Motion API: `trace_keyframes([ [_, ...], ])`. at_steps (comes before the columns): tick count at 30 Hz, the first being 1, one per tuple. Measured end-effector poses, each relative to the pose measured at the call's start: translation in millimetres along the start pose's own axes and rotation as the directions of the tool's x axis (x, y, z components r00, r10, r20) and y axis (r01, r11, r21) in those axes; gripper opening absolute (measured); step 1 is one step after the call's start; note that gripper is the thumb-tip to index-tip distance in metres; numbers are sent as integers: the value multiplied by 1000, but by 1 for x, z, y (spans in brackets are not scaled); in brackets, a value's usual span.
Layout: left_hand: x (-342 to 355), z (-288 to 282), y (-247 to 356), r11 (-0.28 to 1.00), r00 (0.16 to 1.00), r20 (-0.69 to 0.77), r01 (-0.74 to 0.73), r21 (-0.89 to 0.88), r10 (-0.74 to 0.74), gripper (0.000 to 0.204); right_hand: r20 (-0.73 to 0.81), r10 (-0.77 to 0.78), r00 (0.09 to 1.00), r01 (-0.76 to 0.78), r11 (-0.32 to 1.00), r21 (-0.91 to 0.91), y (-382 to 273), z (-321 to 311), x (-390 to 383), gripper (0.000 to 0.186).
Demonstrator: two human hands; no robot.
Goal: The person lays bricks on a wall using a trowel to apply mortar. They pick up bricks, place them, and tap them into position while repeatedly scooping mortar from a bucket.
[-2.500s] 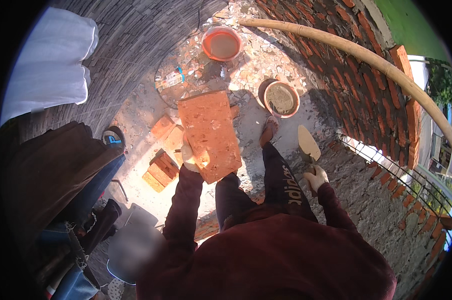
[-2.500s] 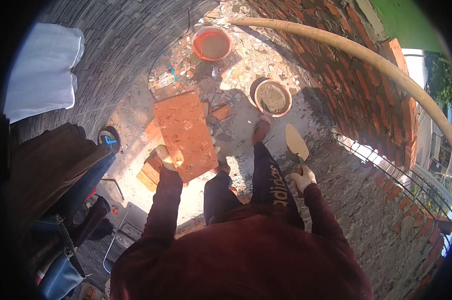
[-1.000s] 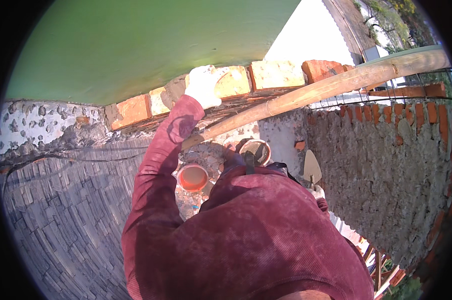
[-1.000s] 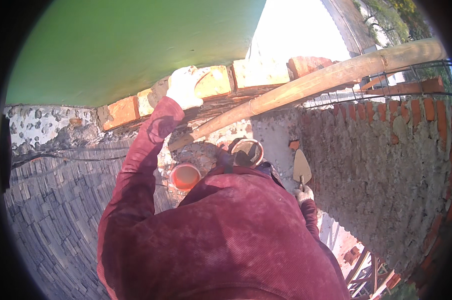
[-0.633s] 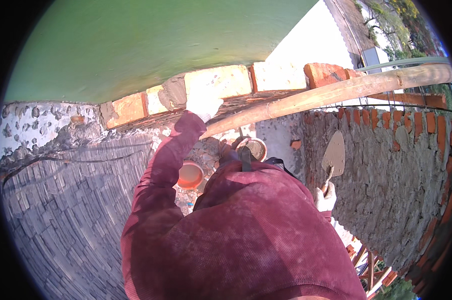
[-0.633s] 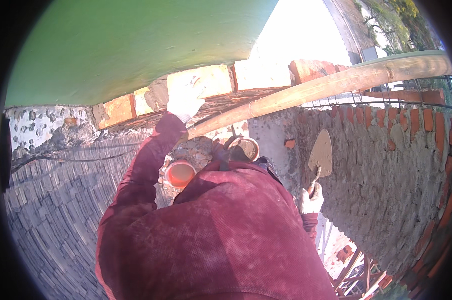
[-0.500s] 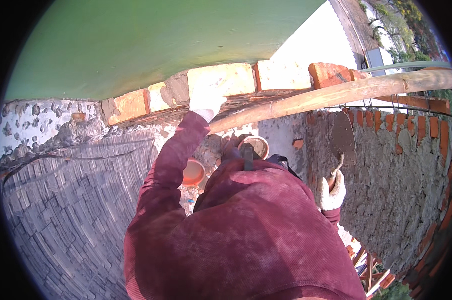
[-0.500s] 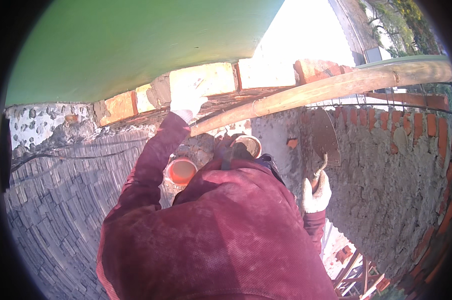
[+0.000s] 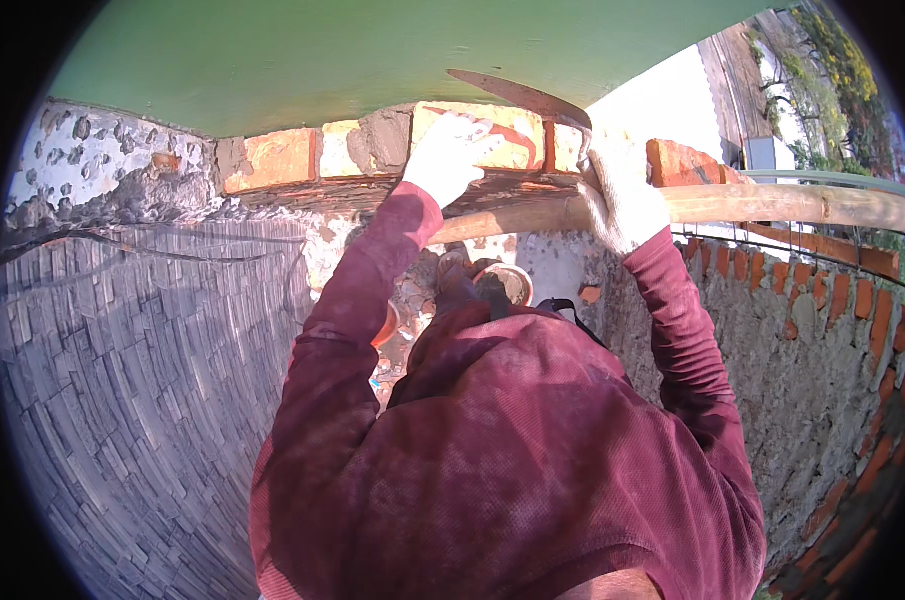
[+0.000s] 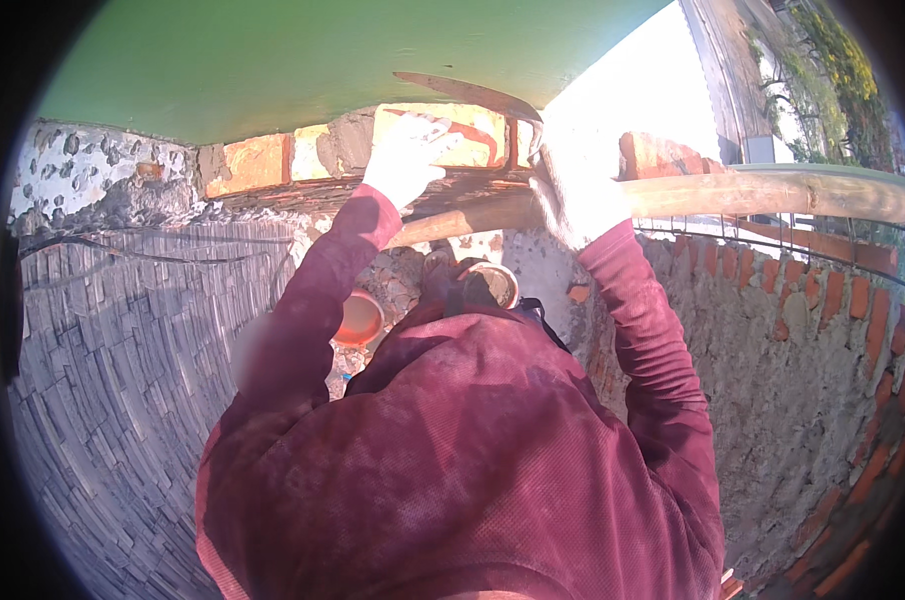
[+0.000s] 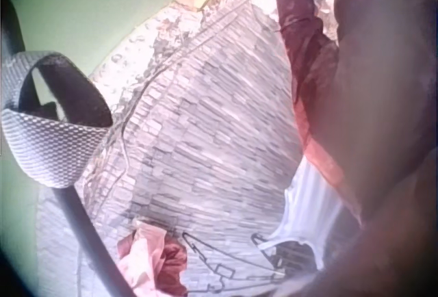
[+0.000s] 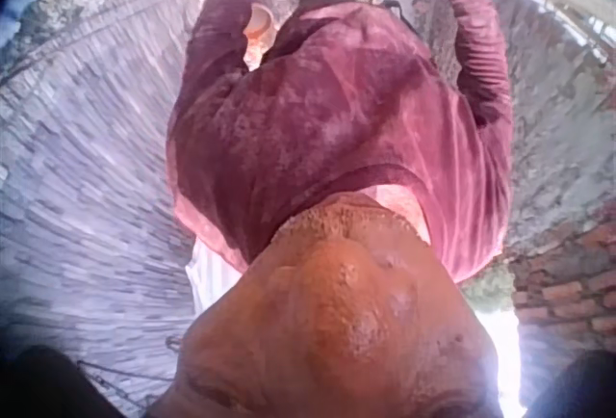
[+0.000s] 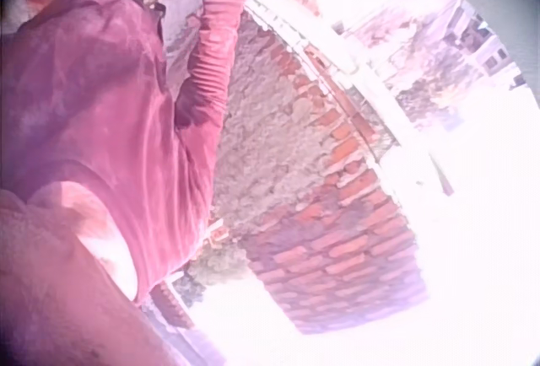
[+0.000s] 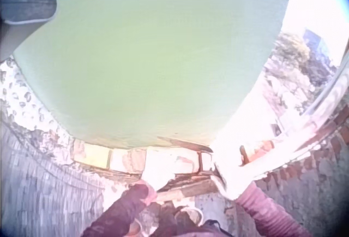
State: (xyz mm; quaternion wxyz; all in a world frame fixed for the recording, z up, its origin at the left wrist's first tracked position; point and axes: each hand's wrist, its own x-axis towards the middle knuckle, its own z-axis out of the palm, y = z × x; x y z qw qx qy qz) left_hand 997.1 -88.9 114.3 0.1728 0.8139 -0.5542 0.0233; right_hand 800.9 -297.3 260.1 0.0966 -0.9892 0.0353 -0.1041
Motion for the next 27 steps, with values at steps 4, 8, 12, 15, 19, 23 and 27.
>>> trace_keyframes([
  [4,-1,-2,3,998,992,121,35,55,-42,53,-3,-95,996,94,990,-106,8,18,17,58],
  [8,-7,9,3,985,991,44,117,128,-124,48,47,-123,991,130,974,-184,13,33,27,48],
  [12,-4,10,2,929,960,101,280,-243,-262,46,73,-207,976,219,938,-268,19,42,31,41],
  [15,-9,20,2,954,967,-16,247,-172,-253,43,48,-178,983,184,968,-168,18,35,36,41],
  [19,-11,34,1,980,919,-347,200,-2,-188,37,80,-159,984,175,947,-269,9,36,43,47],
  [23,-12,27,5,944,926,-215,277,-178,-312,37,293,-115,949,192,950,-247,12,32,54,42],
  [27,-15,-3,5,913,883,-243,365,-179,-401,30,154,-109,982,131,981,-142,36,37,51,41],
])
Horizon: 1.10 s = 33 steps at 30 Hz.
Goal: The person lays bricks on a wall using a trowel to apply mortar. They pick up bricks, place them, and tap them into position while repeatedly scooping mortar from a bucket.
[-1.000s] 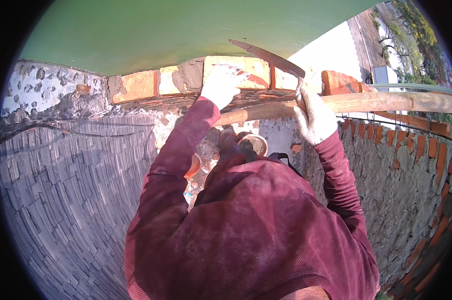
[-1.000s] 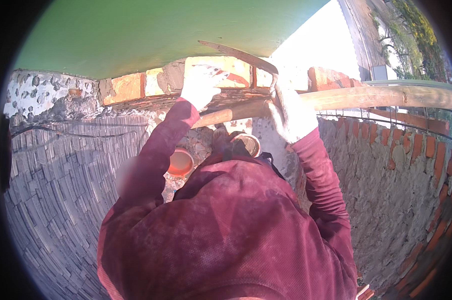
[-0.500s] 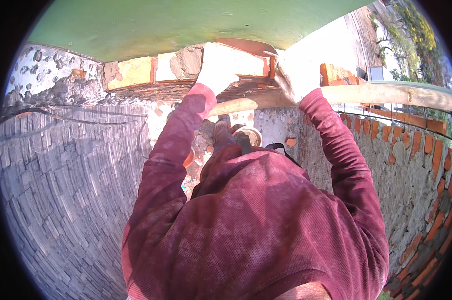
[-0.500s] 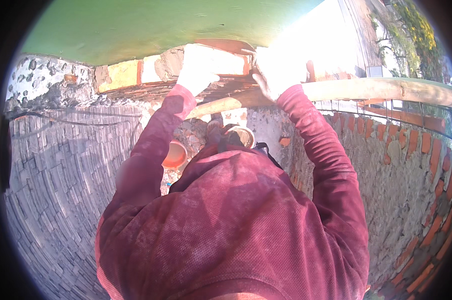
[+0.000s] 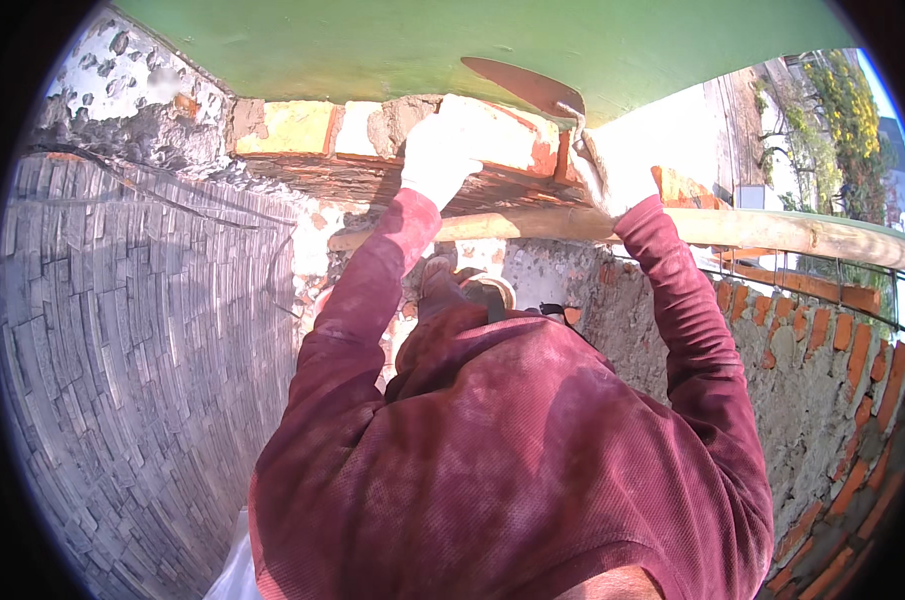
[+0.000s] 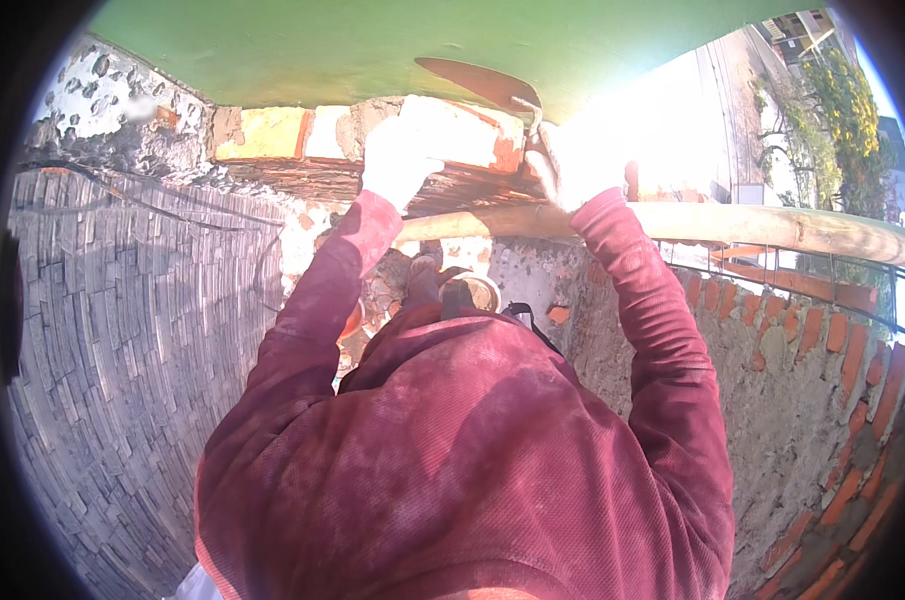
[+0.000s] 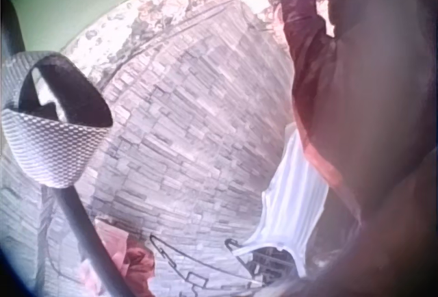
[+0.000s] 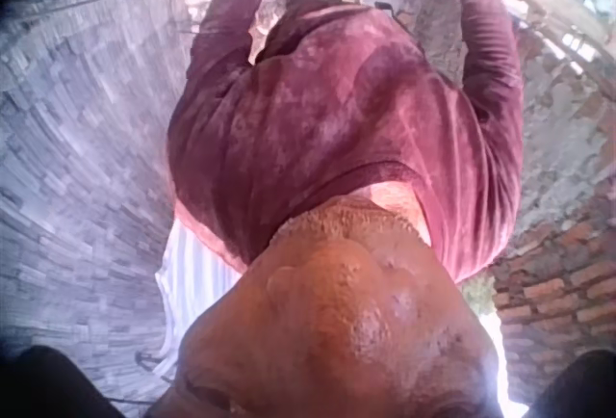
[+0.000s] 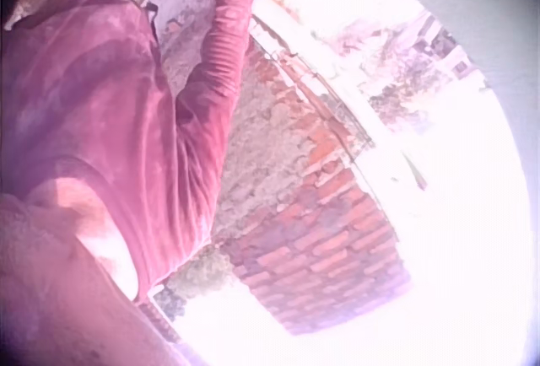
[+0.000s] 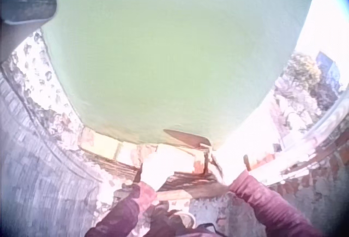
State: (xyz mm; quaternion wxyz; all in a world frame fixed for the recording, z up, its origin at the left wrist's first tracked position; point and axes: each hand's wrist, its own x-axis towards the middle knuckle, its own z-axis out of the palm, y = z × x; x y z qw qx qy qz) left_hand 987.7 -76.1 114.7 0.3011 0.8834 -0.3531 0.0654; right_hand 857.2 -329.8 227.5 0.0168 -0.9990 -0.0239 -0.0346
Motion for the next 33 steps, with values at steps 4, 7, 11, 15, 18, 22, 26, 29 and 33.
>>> trace_keyframes([
  [4,-20,-8,-27,998,998,-59,2,-55,-5,20,-155,58,986,-28,982,189,-28,-20,1,33],
  [7,-21,-13,-21,991,997,-80,-20,-132,9,20,-130,-58,990,76,987,142,-41,-11,9,41],
  [11,-13,-16,-6,938,991,-35,111,-328,-130,19,59,-114,992,118,990,-79,-16,29,20,47],
  [15,-21,-18,-15,995,997,-74,-21,-99,14,19,-90,-90,992,112,950,290,-35,11,23,48],
  [18,-19,-14,-18,999,998,-64,-19,-39,17,19,-59,-106,993,115,972,202,-44,0,24,49],
  [22,-14,-15,-15,998,996,-84,-14,-61,9,18,54,-129,990,130,991,-16,-31,19,34,47],
  [26,-12,-16,-18,996,994,-70,-86,-3,85,17,-31,-124,992,126,988,84,-40,5,25,52],
  [29,-8,-21,-14,989,986,-77,-148,2,148,18,151,-3,989,9,999,-35,-45,15,23,52],
  [33,-7,-22,-10,974,962,-167,-224,-25,217,17,94,5,996,-17,991,131,-55,18,13,52],
])
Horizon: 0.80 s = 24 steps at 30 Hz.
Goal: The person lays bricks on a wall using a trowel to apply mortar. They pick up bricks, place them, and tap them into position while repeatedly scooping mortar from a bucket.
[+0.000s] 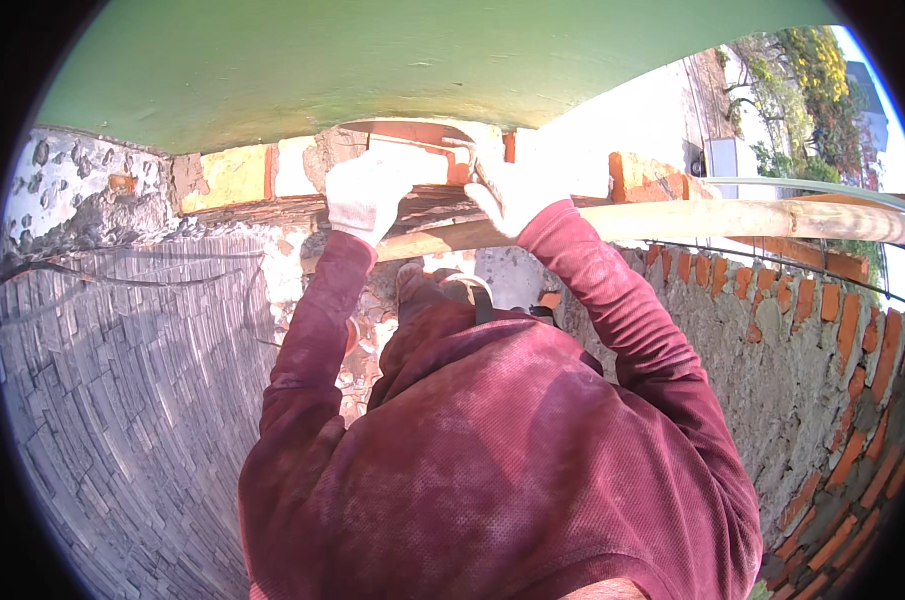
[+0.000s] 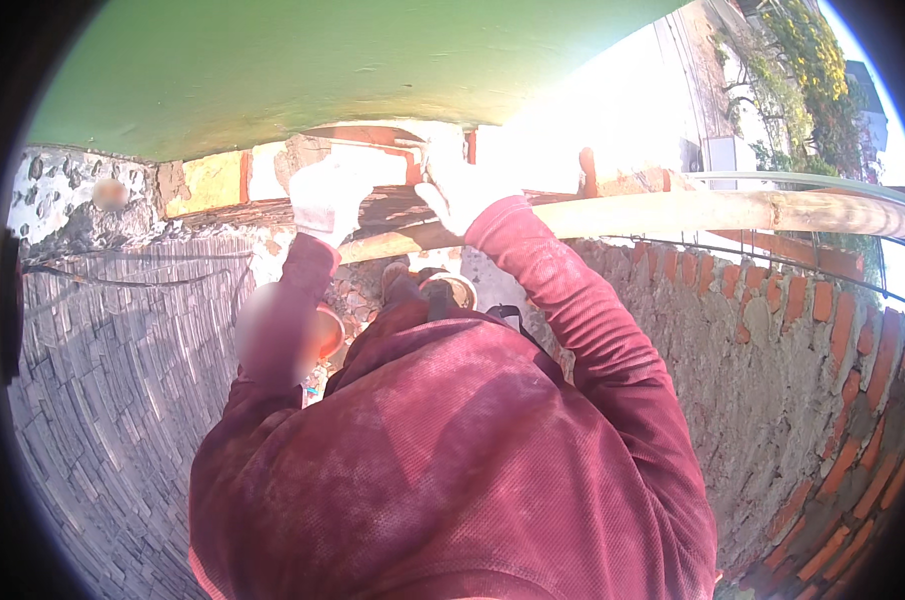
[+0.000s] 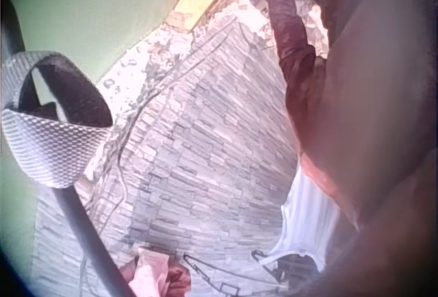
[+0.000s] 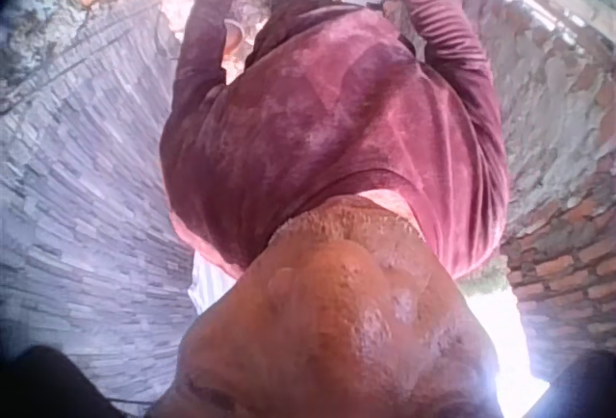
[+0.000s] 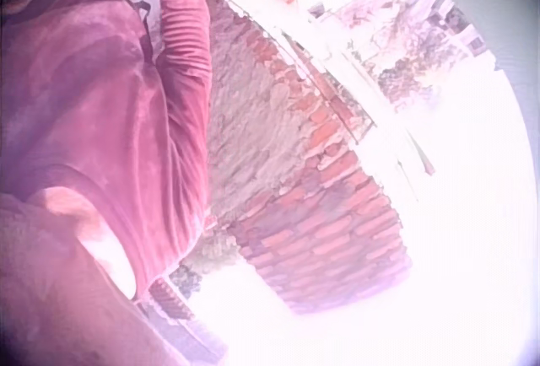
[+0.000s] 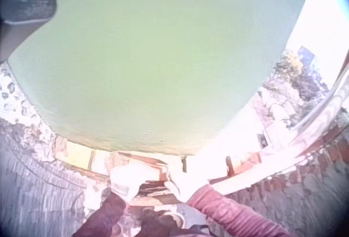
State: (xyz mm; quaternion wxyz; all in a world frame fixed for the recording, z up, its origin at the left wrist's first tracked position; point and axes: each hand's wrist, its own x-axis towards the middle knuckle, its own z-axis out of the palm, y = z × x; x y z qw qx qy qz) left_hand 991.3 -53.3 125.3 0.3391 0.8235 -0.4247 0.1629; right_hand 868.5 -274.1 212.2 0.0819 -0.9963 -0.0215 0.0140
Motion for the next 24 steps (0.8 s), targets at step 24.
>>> trace_keyframes([
  [24,-9,3,5,987,987,55,149,65,-152,15,-124,2,992,3,999,45,43,-26,-10,37],
])
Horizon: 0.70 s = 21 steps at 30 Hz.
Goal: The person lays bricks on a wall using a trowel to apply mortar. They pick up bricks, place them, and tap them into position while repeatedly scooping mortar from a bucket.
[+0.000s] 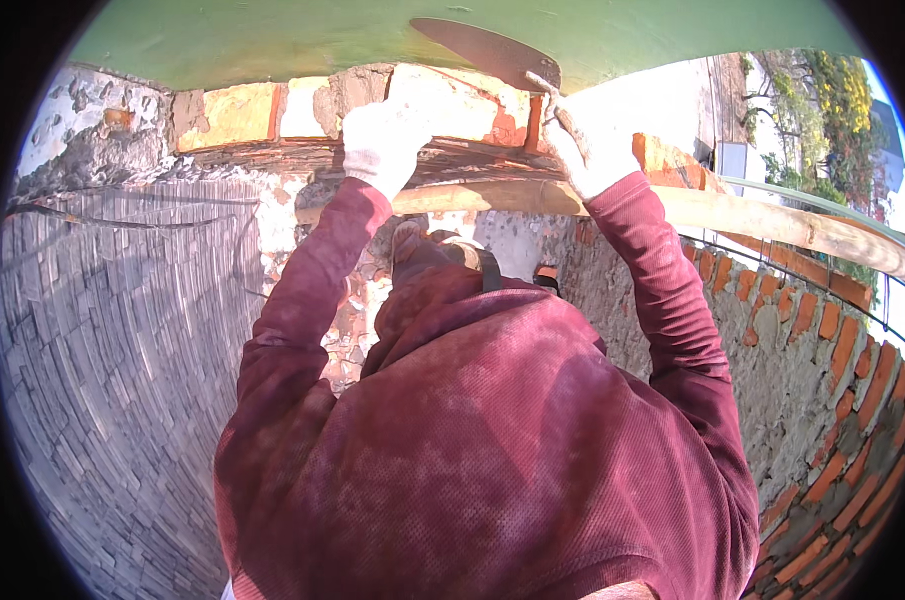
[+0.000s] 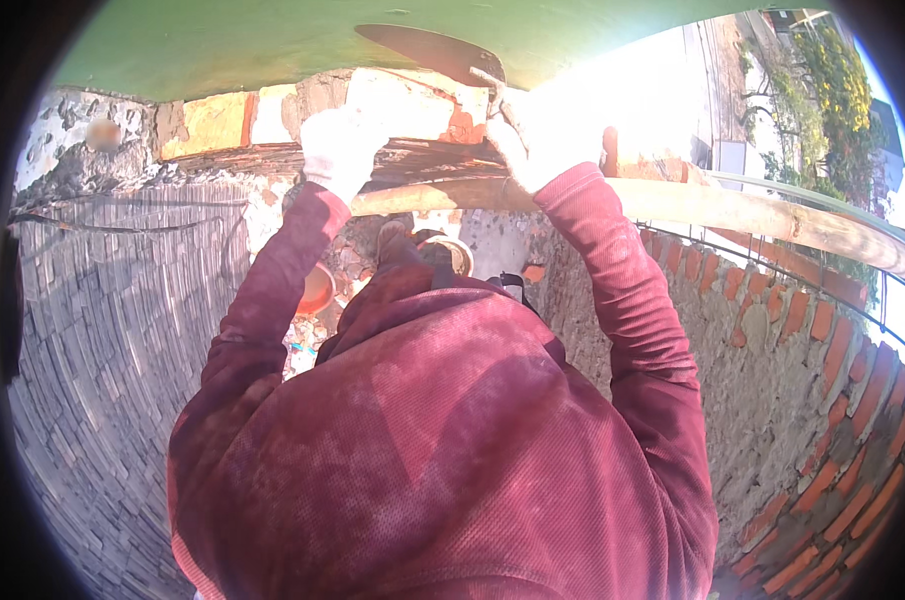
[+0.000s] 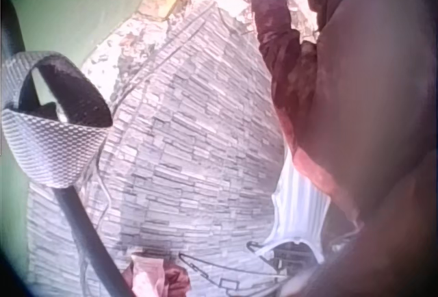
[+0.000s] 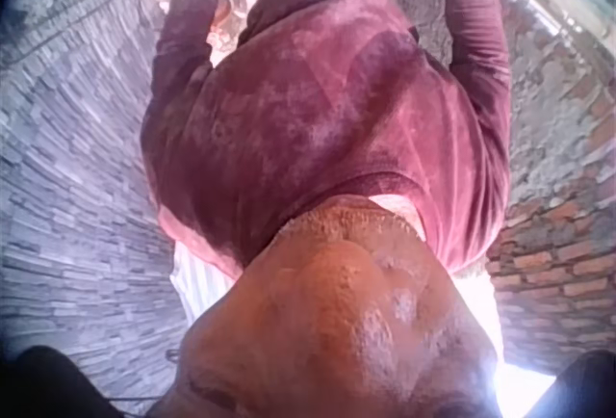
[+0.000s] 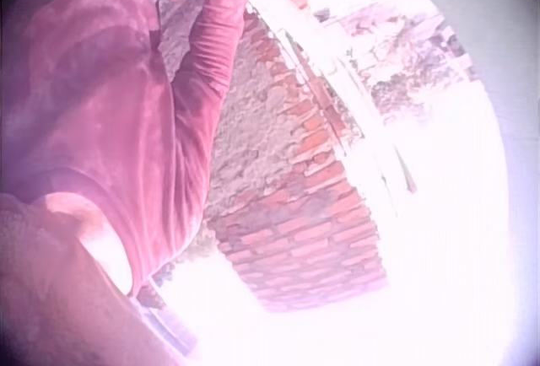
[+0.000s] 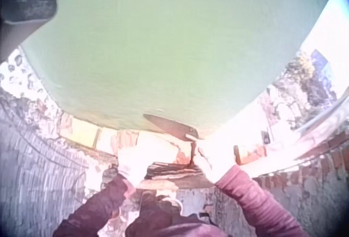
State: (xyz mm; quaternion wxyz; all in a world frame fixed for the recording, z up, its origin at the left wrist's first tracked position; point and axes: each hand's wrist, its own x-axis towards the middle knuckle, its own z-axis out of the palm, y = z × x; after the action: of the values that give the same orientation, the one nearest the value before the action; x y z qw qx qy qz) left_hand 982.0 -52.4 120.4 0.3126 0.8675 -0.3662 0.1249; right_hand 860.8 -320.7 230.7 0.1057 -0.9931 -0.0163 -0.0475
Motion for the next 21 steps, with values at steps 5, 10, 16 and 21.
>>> trace_keyframes([
  [5,1,3,1,999,999,35,-24,46,22,13,89,46,995,-15,947,-322,-19,6,2,36],
  [10,1,1,-1,990,987,162,-29,137,7,17,28,-43,999,46,996,-79,-24,-7,10,32],
  [16,2,7,-2,991,990,129,-64,120,48,18,230,-12,973,67,970,-233,-3,27,23,41],
  [21,-9,12,-14,965,988,40,-153,212,148,21,22,-63,998,60,991,121,7,0,32,41],
])
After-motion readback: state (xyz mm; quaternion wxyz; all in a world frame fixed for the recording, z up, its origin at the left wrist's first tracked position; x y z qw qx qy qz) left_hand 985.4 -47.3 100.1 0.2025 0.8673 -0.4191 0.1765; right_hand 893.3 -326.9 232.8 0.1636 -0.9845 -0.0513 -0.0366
